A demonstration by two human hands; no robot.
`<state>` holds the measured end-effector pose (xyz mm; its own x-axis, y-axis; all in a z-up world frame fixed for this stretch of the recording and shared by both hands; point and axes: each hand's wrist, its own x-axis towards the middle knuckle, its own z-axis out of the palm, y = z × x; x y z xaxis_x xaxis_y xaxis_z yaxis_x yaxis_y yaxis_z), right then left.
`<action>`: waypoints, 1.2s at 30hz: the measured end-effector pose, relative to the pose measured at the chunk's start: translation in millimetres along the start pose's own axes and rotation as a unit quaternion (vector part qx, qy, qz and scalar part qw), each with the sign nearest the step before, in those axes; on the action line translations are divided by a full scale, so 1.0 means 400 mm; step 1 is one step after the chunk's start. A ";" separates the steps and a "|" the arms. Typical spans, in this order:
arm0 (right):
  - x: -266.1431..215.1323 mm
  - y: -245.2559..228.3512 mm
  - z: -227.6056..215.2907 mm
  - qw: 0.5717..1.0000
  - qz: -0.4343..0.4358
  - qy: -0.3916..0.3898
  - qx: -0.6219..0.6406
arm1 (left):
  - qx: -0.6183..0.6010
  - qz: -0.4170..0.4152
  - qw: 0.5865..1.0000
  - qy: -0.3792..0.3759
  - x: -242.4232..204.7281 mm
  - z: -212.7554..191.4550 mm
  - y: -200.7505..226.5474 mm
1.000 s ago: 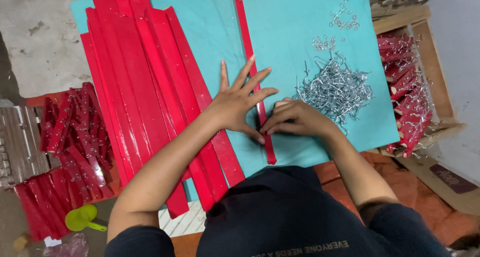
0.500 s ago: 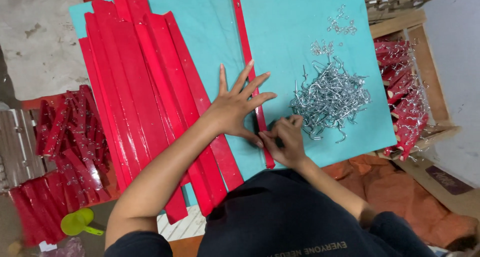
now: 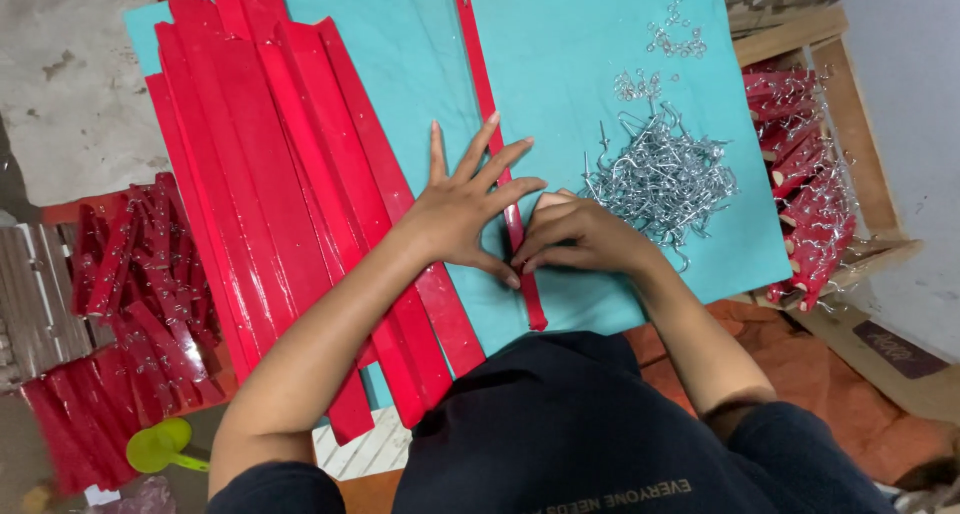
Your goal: Attaching metal hooks to red plastic strips and placing them in a crate
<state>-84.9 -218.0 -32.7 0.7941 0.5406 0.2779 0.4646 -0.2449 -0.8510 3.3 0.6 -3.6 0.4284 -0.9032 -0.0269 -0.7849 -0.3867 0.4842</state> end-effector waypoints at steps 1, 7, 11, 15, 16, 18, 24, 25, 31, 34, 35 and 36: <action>0.006 -0.007 0.003 1.000 0.003 0.013 0.000 | 0.003 -0.001 1.000 0.000 -0.002 -0.001 0.000; -0.051 0.023 0.099 0.987 -0.007 0.136 -0.087 | 0.005 0.004 1.000 0.009 -0.008 0.002 -0.003; -0.063 -0.018 0.164 0.938 0.006 0.270 -0.216 | 0.017 0.007 1.000 0.016 -0.002 0.018 -0.007; -0.058 -0.052 0.201 0.899 0.039 0.324 -0.291 | 0.033 0.010 0.999 0.018 0.003 0.023 -0.003; -0.051 -0.063 0.201 0.889 0.045 0.328 -0.317 | 0.037 0.005 0.999 0.017 0.003 0.018 0.001; -0.043 -0.075 0.200 0.876 0.053 0.333 -0.345 | 0.041 0.003 0.999 0.015 0.005 0.014 0.004; -0.064 -0.085 0.190 0.879 0.078 0.296 -0.367 | 0.064 -0.002 0.998 0.007 0.002 0.018 0.000; -0.078 -0.087 0.178 0.917 0.133 0.282 -0.249 | 0.069 -0.003 0.998 0.005 0.002 0.020 -0.003; -0.185 -0.185 0.023 0.865 0.402 0.158 -0.255 | 0.111 -0.012 0.994 0.001 -0.001 0.021 -0.029; -0.214 -0.202 -0.010 0.805 0.489 0.070 -0.328 | 0.134 -0.024 0.991 -0.003 -0.001 0.005 -0.033; -0.221 -0.200 -0.011 0.771 0.529 0.035 -0.353 | 0.142 -0.033 0.989 -0.006 -0.004 -0.003 -0.032; -0.231 -0.186 0.001 0.771 0.530 0.035 -0.352 | 0.141 -0.032 0.989 -0.007 -0.006 -0.007 -0.032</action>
<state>-193.0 -249.4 4.7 0.8818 -0.3024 -0.3619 -0.3816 -0.9085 -0.1705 13.7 8.4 -7.2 0.4763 -0.8771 -0.0620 -0.8513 -0.4777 0.2172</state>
